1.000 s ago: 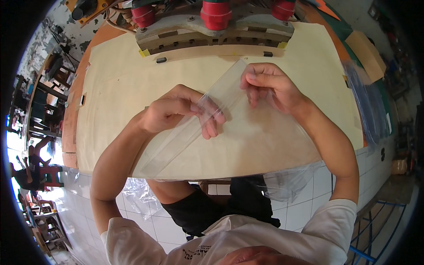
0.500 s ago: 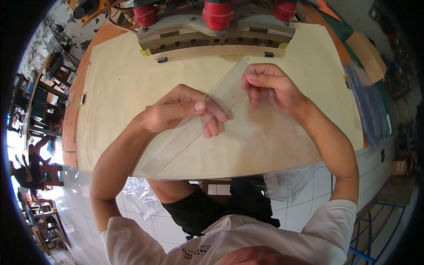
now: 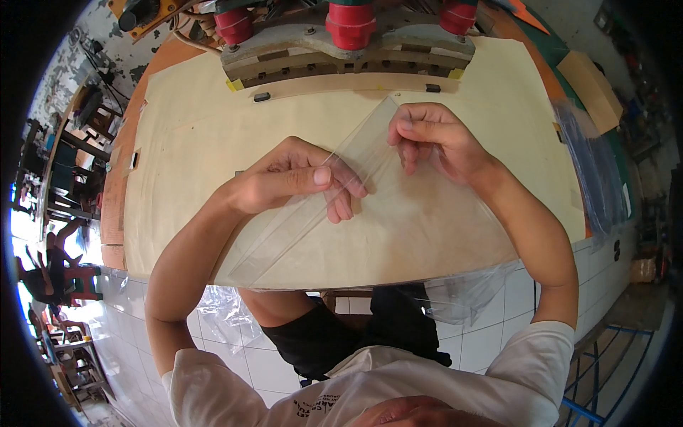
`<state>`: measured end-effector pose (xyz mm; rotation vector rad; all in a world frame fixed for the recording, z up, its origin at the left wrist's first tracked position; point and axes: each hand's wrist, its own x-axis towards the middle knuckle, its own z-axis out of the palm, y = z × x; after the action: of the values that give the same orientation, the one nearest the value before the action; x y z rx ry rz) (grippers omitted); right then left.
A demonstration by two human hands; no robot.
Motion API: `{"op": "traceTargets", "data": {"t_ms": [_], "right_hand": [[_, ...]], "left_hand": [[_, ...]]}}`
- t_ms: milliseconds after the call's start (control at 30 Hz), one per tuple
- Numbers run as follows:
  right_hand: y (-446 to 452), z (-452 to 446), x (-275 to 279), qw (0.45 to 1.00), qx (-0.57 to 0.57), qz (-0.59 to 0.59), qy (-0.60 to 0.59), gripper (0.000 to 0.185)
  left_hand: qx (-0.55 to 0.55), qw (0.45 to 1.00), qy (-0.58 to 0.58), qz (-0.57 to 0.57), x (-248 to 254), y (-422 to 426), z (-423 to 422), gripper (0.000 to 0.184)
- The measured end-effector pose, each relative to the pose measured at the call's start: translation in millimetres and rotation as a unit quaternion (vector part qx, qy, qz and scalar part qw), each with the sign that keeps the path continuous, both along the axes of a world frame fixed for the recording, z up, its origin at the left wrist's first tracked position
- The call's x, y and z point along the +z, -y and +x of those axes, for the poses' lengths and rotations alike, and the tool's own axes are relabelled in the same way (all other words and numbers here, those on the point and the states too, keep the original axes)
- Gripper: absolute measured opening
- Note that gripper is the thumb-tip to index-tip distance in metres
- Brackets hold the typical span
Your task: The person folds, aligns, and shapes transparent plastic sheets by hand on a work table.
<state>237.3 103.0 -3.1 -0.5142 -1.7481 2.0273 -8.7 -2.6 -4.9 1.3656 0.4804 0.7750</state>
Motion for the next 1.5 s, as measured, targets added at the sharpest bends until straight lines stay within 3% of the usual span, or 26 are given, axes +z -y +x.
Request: {"op": "traceTargets", "data": {"t_ms": [1500], "right_hand": [[-1.1,-0.2,-0.4,1.000,0.000,0.003,0.013,0.026]], "left_hand": [[0.050,0.998,-0.023,-0.007,5.8,6.5,4.6,0.031]]}}
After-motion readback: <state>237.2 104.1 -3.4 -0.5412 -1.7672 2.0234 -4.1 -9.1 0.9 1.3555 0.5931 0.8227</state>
